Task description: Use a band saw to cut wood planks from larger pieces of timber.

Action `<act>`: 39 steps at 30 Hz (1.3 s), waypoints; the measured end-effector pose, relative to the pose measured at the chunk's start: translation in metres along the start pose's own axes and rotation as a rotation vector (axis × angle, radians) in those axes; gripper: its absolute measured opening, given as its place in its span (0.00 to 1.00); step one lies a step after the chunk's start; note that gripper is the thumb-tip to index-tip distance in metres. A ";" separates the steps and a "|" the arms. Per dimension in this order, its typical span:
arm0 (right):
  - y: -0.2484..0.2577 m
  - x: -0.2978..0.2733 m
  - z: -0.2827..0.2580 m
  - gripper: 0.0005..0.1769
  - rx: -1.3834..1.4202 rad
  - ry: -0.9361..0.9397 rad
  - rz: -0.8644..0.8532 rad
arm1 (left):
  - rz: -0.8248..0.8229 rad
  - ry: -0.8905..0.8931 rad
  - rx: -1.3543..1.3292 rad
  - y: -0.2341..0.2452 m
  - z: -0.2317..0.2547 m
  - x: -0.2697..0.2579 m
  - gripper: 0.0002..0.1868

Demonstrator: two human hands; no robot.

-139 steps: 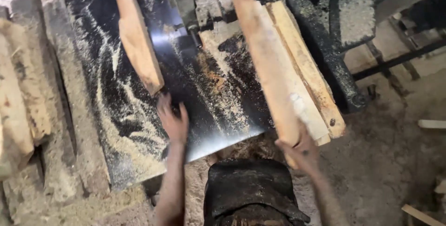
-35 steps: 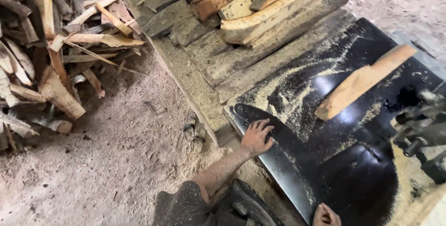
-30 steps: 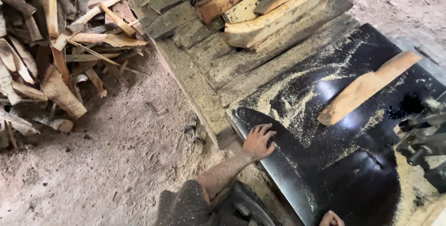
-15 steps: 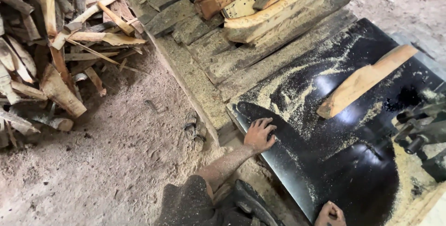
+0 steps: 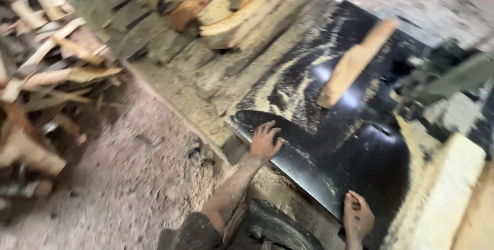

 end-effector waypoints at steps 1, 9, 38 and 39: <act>0.002 -0.001 -0.001 0.13 0.041 0.026 -0.013 | 0.019 0.010 0.001 0.002 -0.001 0.001 0.21; -0.002 -0.009 0.002 0.12 0.071 0.049 0.104 | 0.165 -0.066 -0.023 0.014 0.008 0.000 0.20; 0.001 -0.005 -0.006 0.10 0.044 0.004 0.109 | 0.118 -0.010 0.044 0.015 0.015 0.003 0.19; 0.001 -0.004 -0.006 0.10 0.049 0.002 0.106 | 0.119 -0.013 0.049 0.013 0.014 0.004 0.20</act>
Point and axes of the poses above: each hand's wrist, its own x-axis towards the middle knuckle, its own y-axis out of the back of the hand, z = x × y, the point moved 5 cm from there along x, towards the middle knuckle, and after that the axes turned 3 degrees about -y, right-handed, at the moved point
